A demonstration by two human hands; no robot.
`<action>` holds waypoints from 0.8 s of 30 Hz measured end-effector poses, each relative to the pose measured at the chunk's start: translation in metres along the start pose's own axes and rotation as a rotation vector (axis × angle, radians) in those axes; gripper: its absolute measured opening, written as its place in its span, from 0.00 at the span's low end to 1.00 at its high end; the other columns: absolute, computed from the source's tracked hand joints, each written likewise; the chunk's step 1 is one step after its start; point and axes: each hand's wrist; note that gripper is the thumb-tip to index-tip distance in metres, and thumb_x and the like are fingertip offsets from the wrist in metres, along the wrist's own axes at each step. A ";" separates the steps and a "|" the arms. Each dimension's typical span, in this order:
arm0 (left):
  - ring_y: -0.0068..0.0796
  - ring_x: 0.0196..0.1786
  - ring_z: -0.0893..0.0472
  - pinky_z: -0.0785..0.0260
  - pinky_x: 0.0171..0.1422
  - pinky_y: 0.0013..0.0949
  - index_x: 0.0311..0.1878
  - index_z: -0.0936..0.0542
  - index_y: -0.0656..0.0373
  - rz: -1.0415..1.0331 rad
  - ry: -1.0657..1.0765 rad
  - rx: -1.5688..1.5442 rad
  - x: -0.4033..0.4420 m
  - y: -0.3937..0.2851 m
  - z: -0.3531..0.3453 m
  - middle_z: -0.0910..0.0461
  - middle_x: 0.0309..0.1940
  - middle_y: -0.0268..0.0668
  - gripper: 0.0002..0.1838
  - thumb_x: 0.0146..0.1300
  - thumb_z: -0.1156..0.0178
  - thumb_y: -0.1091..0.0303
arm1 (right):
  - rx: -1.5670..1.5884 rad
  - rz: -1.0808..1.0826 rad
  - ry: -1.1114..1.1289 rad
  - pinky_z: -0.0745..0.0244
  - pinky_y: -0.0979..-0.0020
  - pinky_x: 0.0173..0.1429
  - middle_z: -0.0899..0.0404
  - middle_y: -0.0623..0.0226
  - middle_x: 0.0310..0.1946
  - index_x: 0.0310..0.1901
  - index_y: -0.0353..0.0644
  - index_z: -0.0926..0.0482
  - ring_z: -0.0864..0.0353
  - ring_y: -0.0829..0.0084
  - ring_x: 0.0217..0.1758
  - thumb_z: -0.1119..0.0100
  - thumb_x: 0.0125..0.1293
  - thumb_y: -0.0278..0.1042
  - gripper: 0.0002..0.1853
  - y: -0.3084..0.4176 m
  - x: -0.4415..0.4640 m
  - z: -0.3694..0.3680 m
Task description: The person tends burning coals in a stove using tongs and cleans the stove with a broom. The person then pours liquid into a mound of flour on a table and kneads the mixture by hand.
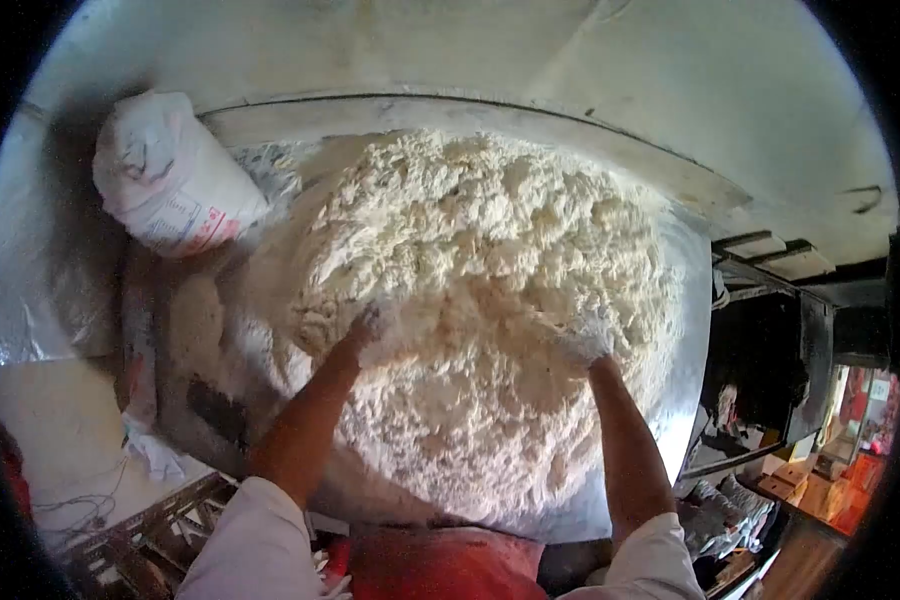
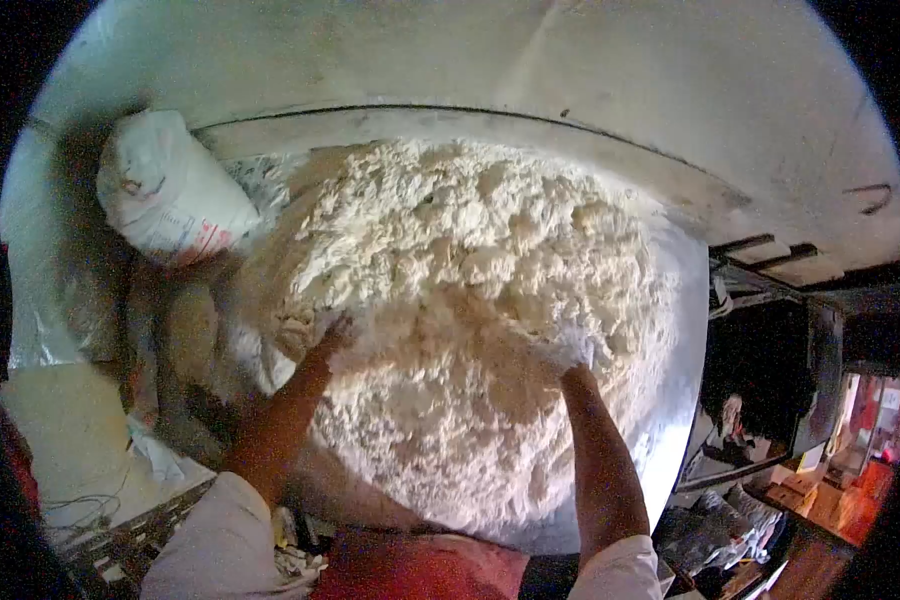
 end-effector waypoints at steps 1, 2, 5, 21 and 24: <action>0.42 0.63 0.31 0.39 0.69 0.40 0.69 0.42 0.60 0.020 0.008 -0.027 -0.019 0.008 -0.019 0.36 0.65 0.45 0.40 0.61 0.40 0.47 | 0.025 -0.005 0.009 0.53 0.47 0.73 0.41 0.49 0.68 0.63 0.47 0.31 0.41 0.52 0.69 0.55 0.54 0.79 0.46 -0.001 -0.014 -0.017; 0.42 0.62 0.31 0.39 0.69 0.40 0.69 0.42 0.60 0.039 0.015 -0.056 -0.037 0.014 -0.038 0.36 0.65 0.45 0.40 0.61 0.40 0.47 | 0.050 -0.012 0.028 0.52 0.47 0.73 0.41 0.48 0.67 0.62 0.45 0.29 0.39 0.51 0.68 0.55 0.54 0.79 0.47 -0.002 -0.030 -0.038; 0.42 0.62 0.31 0.38 0.69 0.40 0.69 0.42 0.59 0.094 0.030 -0.148 -0.076 0.034 -0.082 0.35 0.65 0.44 0.41 0.60 0.39 0.47 | 0.158 0.110 -0.054 0.52 0.48 0.73 0.33 0.48 0.62 0.53 0.39 0.22 0.31 0.52 0.63 0.59 0.55 0.81 0.47 0.016 -0.079 -0.088; 0.40 0.67 0.36 0.42 0.71 0.42 0.70 0.43 0.56 0.431 -0.136 0.036 -0.167 0.210 -0.077 0.41 0.68 0.42 0.46 0.55 0.36 0.43 | -0.245 0.270 0.113 0.27 0.59 0.37 0.20 0.57 0.26 0.36 0.43 0.17 0.20 0.59 0.32 0.44 0.58 0.63 0.26 -0.014 -0.194 -0.184; 0.40 0.68 0.37 0.42 0.71 0.43 0.70 0.43 0.55 0.355 -0.130 0.057 -0.105 0.181 -0.054 0.42 0.69 0.42 0.47 0.53 0.35 0.42 | -0.123 0.314 0.095 0.25 0.60 0.40 0.20 0.60 0.28 0.40 0.46 0.18 0.21 0.60 0.34 0.38 0.56 0.57 0.22 0.007 -0.133 -0.143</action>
Point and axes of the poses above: each hand's wrist, its own x-axis towards the middle knuckle, its own z-axis out of the back of the hand, y = z × x
